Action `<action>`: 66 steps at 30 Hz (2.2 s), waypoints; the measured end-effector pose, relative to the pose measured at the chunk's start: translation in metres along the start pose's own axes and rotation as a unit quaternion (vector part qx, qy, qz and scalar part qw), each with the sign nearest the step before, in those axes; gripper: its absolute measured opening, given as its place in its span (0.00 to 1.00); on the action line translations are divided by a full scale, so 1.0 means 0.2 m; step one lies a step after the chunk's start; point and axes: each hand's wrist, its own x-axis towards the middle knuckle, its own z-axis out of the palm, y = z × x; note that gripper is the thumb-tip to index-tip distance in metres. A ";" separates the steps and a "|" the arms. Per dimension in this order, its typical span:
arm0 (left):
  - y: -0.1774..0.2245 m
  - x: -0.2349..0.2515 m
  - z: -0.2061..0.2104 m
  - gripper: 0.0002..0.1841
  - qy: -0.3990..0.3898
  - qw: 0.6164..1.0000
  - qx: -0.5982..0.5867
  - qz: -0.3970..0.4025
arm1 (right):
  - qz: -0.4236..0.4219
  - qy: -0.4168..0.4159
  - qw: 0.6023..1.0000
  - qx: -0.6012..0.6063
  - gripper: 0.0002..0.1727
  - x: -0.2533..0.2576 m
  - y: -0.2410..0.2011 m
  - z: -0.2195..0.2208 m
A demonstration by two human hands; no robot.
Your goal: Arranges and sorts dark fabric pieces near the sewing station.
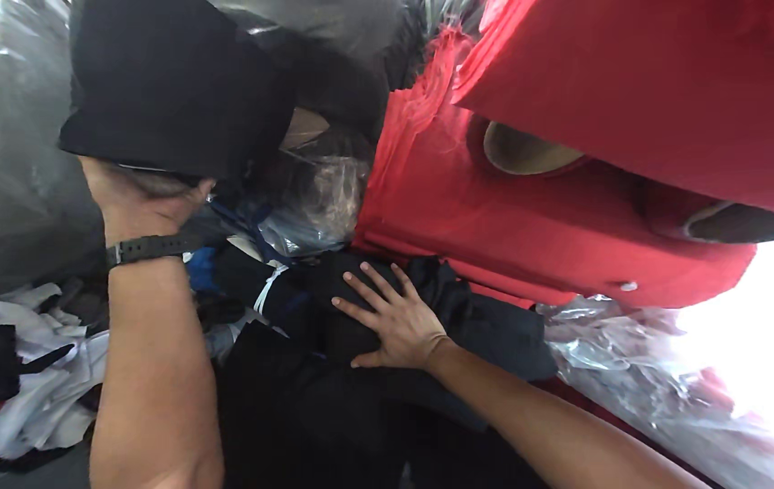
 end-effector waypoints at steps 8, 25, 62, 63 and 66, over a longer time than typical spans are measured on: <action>-0.09 -0.01 -0.10 0.39 0.067 0.997 -0.042 0.014 | -0.002 0.011 1.000 -0.006 0.58 0.00 0.01 0.00; -0.28 -0.02 0.02 0.38 0.033 0.986 -0.158 0.041 | -0.006 0.067 0.995 -0.067 0.59 0.00 -0.01 0.03; -0.27 -0.35 0.36 0.50 -0.096 0.655 0.733 0.160 | 0.013 0.003 0.999 -0.050 0.57 0.05 -0.01 -0.03; -0.38 -0.29 0.41 0.54 -0.117 0.626 0.758 0.141 | 0.013 0.001 0.999 -0.050 0.57 0.05 -0.01 -0.03; -0.54 -0.21 0.57 0.48 -0.104 0.602 0.780 0.135 | 0.011 0.027 0.997 -0.070 0.58 0.05 0.01 -0.02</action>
